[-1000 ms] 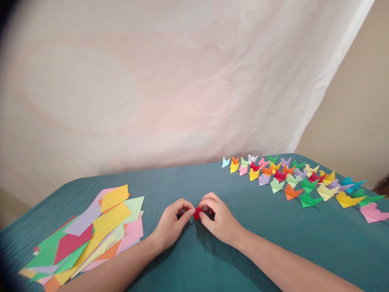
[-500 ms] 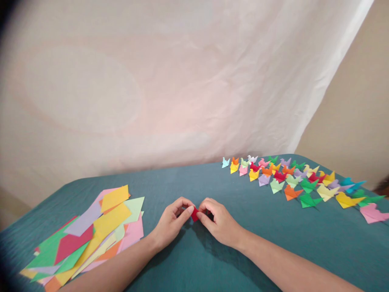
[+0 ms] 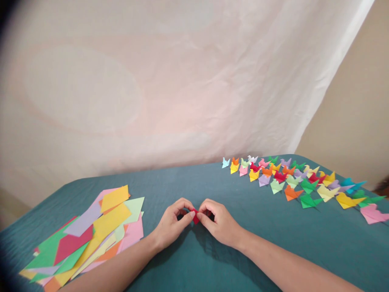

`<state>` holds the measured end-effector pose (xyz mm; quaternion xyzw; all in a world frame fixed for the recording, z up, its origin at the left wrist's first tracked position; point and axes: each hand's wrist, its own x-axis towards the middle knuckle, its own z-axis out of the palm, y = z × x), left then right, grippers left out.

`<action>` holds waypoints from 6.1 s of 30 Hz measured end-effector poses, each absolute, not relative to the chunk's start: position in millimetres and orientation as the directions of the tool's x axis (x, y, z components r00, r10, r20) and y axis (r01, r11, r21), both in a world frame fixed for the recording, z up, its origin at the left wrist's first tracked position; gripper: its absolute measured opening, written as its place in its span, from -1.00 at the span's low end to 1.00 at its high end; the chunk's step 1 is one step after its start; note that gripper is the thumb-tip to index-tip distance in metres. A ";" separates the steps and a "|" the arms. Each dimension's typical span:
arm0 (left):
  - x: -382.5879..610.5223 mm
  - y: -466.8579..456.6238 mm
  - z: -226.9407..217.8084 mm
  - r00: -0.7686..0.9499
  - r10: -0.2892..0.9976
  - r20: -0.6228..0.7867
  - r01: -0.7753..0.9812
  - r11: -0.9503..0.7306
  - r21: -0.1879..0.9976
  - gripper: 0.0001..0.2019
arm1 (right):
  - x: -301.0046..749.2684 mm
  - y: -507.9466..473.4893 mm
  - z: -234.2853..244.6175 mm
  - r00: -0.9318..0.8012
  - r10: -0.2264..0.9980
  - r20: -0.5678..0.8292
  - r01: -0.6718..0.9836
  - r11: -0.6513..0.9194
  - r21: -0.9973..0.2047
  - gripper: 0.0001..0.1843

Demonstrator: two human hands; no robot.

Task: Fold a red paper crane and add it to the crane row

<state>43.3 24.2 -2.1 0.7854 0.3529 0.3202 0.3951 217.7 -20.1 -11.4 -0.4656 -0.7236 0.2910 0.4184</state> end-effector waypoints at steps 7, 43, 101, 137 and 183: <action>41.8 25.1 -3.7 0.534 0.829 0.169 0.305 -0.375 0.876 -0.88 | 220.6 -17.2 -12.2 -0.142 0.956 0.256 0.400 0.292 -0.869 -0.83; 41.1 27.8 -12.8 0.534 0.804 0.260 0.326 -0.479 0.815 -0.80 | 219.5 -14.3 -20.4 -0.064 0.971 0.231 0.387 0.237 -0.891 -0.89; 35.1 17.7 -4.4 0.861 0.440 0.256 0.439 -0.896 0.065 -0.69 | 253.3 -17.1 -20.2 -0.632 0.638 0.441 0.701 0.712 -0.026 -0.69; 34.3 18.5 -7.7 0.873 0.432 0.225 0.441 -0.897 0.010 -0.65 | 248.6 -14.5 -14.7 -0.655 0.656 0.375 0.734 0.671 0.109 -0.76; 39.5 25.1 -2.0 0.765 0.537 0.355 0.523 -0.840 0.144 -0.79 | 249.1 -14.7 -21.8 -0.649 0.608 0.458 0.677 0.736 -0.019 -0.68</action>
